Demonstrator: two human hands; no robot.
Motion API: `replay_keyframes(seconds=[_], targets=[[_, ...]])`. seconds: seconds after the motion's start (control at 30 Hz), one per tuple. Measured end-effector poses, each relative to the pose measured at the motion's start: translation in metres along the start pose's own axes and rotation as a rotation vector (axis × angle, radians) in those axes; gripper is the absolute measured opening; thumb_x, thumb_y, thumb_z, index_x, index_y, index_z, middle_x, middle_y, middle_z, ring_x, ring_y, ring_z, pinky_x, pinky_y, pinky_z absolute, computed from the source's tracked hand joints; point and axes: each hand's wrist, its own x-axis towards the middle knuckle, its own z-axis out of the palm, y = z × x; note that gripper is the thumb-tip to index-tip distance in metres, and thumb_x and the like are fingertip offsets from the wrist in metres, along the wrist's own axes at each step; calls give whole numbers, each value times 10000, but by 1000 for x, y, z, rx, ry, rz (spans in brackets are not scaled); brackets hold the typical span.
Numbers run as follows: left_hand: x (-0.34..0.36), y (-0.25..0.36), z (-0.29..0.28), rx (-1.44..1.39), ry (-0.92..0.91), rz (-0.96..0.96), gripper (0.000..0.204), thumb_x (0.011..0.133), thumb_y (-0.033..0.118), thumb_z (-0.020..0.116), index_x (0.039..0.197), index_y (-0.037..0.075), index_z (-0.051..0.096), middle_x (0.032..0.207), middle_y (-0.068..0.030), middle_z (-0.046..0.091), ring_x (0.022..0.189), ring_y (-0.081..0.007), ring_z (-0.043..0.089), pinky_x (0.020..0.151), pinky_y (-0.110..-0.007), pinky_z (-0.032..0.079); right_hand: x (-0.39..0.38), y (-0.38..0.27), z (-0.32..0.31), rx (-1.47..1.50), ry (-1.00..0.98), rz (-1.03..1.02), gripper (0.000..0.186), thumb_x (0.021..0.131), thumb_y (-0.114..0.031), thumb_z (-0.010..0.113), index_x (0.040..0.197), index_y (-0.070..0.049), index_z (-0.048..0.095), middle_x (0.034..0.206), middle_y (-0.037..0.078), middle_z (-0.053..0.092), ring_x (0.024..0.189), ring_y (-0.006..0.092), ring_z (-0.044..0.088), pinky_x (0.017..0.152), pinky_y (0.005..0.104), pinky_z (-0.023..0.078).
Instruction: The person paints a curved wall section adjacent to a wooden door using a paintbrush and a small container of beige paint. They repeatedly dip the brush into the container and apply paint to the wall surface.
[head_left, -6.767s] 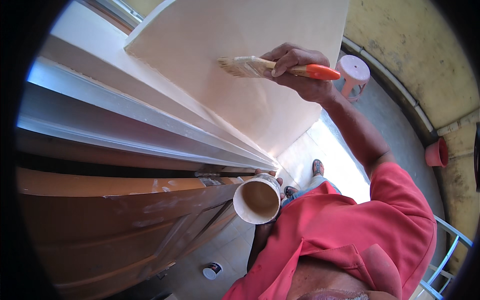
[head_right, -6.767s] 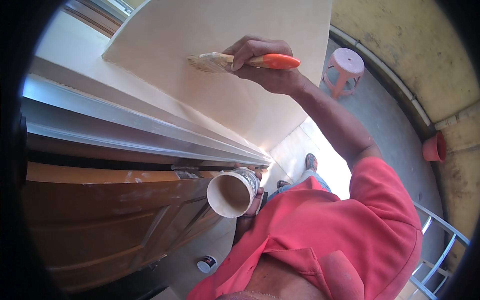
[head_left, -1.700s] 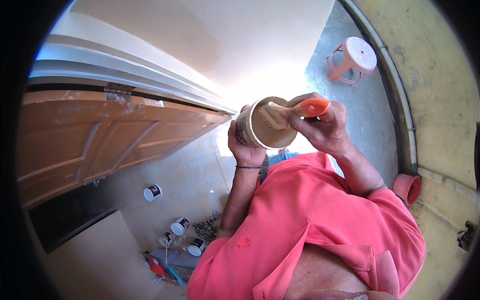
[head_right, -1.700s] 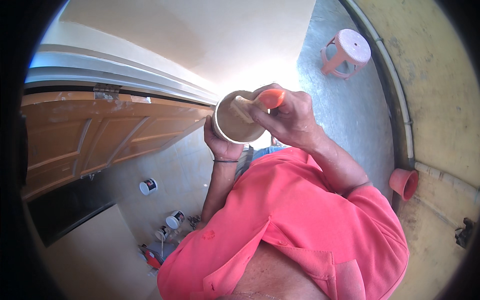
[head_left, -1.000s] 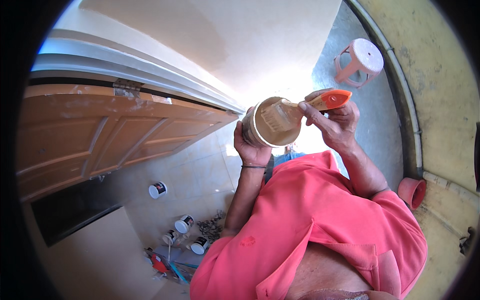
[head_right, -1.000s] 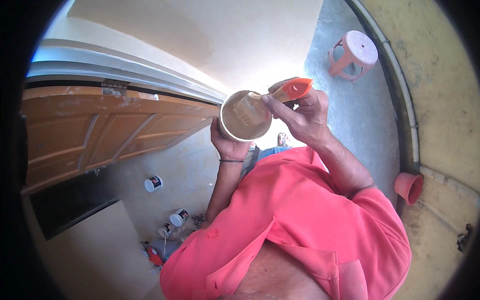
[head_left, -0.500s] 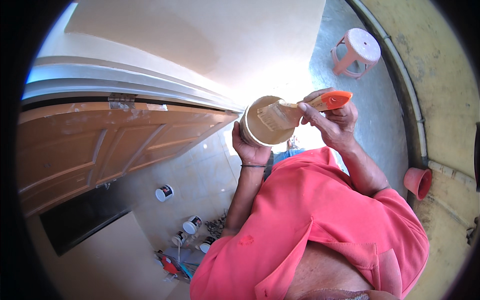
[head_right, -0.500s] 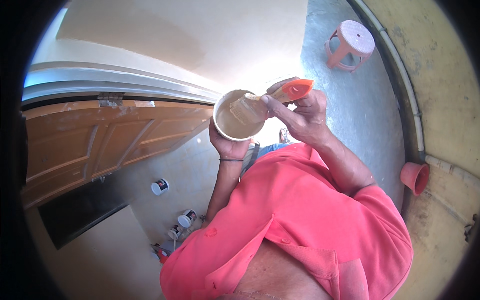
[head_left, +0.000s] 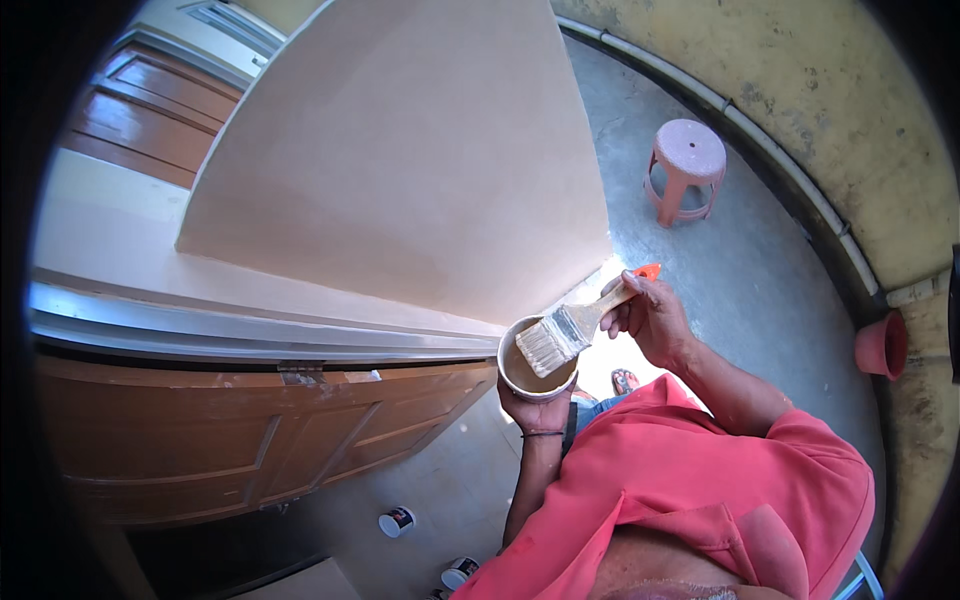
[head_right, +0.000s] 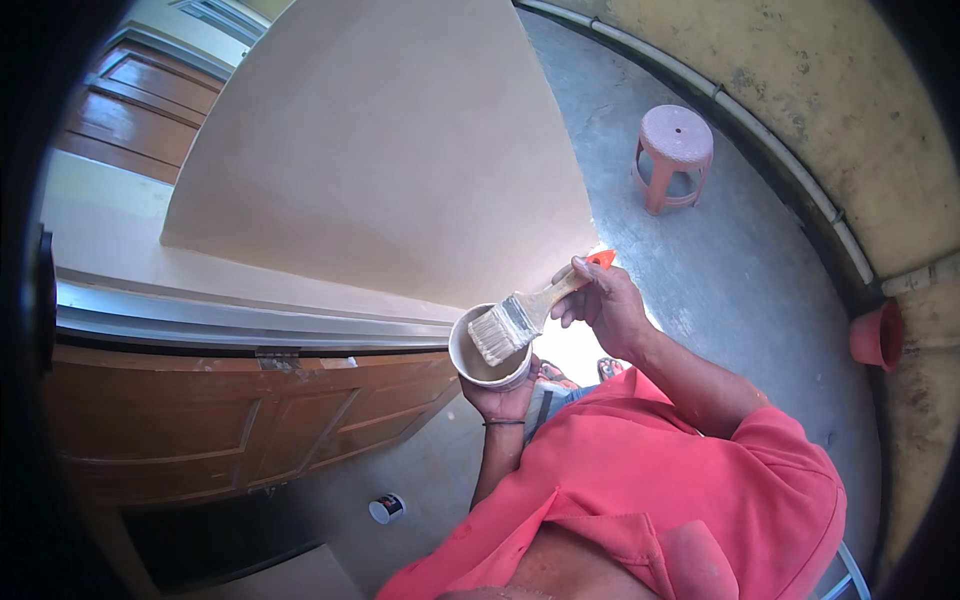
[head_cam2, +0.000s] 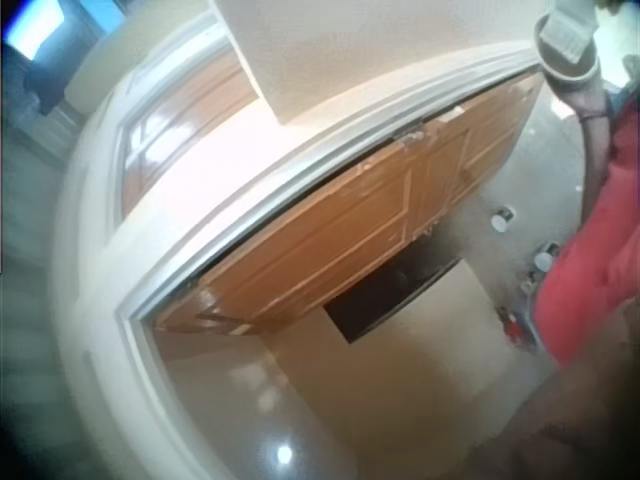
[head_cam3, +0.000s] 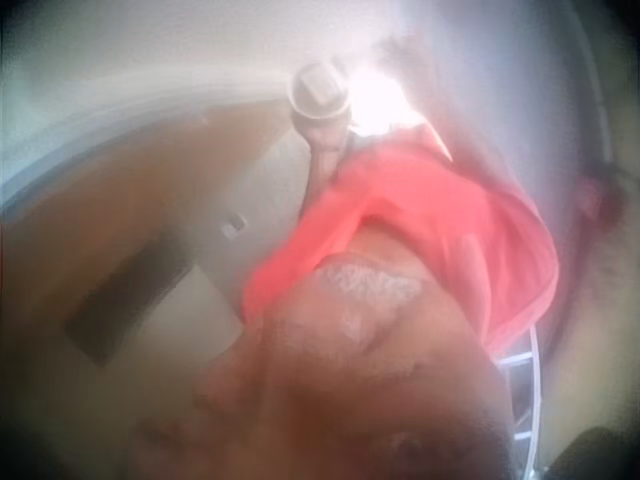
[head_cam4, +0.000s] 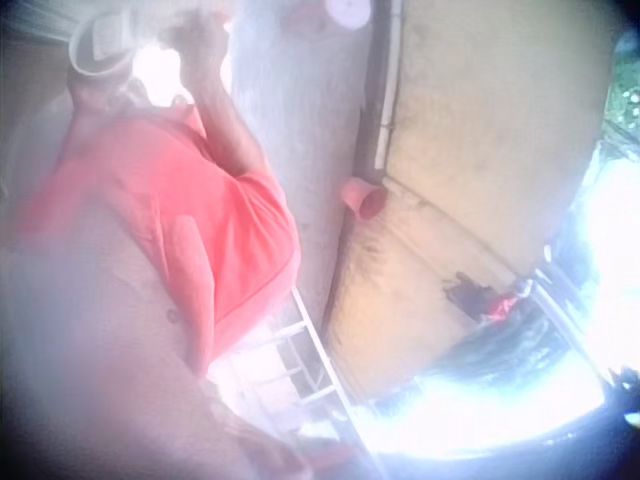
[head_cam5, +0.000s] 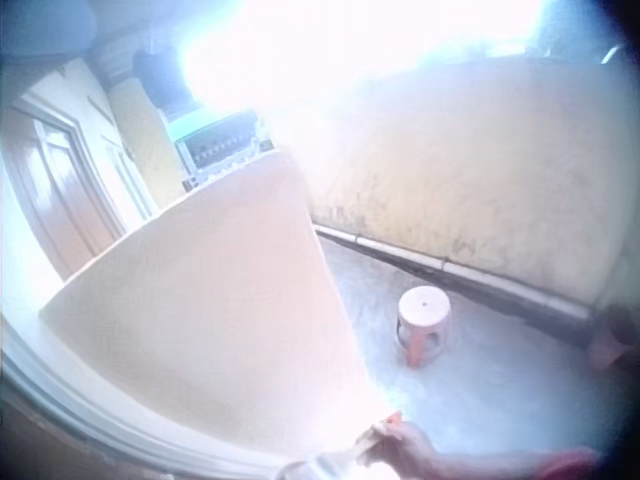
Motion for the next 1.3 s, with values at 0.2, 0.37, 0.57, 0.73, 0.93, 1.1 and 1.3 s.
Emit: replay_keyframes(seconds=[0.2, 0.37, 0.57, 0.73, 0.93, 1.1, 1.3], targets=[[35, 18, 4, 8, 54, -95, 662, 994, 604, 556, 1516, 198, 577, 1504, -135, 598, 1319, -394, 591, 956, -589, 540, 19, 17, 6, 232, 31, 173, 347, 1080, -448, 629, 1131, -105, 647, 1030, 116, 741, 878, 229, 749, 736, 342, 597], [77, 34, 17, -8, -73, -191, 647, 1013, 593, 532, 1527, 203, 571, 1539, -126, 581, 1367, -407, 573, 1014, -630, 515, 47, 28, 16, 393, 118, 138, 263, 1002, -313, 771, 1163, -143, 653, 1104, 83, 767, 946, 224, 759, 764, 370, 641], [114, 49, 28, -95, -170, -298, 698, 968, 590, 653, 1526, 182, 553, 1504, -121, 587, 1422, -429, 495, 1049, -643, 498, 89, -17, 28, 754, -28, -27, 283, 1006, -81, 730, 1266, -61, 618, 1303, 108, 704, 1191, 245, 715, 896, 377, 630], [133, 69, 13, -45, -157, -308, 708, 939, 593, 710, 1505, 191, 570, 1499, -125, 583, 1429, -434, 477, 1037, -580, 515, 126, -94, 42, 707, -62, -414, 246, 1016, -111, 737, 1240, -75, 642, 1239, 96, 731, 1147, 235, 711, 935, 401, 619], [121, 66, 13, -114, -262, -176, 823, 888, 643, 758, 1546, 205, 532, 1529, -170, 537, 1447, -432, 449, 1057, -617, 525, 183, -208, 57, -293, 30, -1437, 126, 1024, -78, 720, 1148, -97, 731, 1211, 120, 768, 1088, 283, 749, 953, 415, 621], [123, 21, 13, -156, -329, 51, 907, 838, 656, 809, 1556, 187, 511, 1537, -182, 510, 1437, -409, 451, 1074, -620, 522, 216, -276, 80, -1427, -173, -2129, 163, 923, -202, 764, 1076, -161, 806, 1301, 138, 758, 1258, 315, 714, 1069, 459, 569], [150, -81, 30, -309, -330, 167, 790, 854, 605, 793, 1483, 167, 602, 1485, -184, 569, 1445, -371, 457, 1078, -607, 519, 280, -274, 40, -1652, -544, -2123, 187, 917, -206, 766, 1060, -154, 658, 1348, 97, 686, 1297, 263, 667, 1049, 445, 576]])
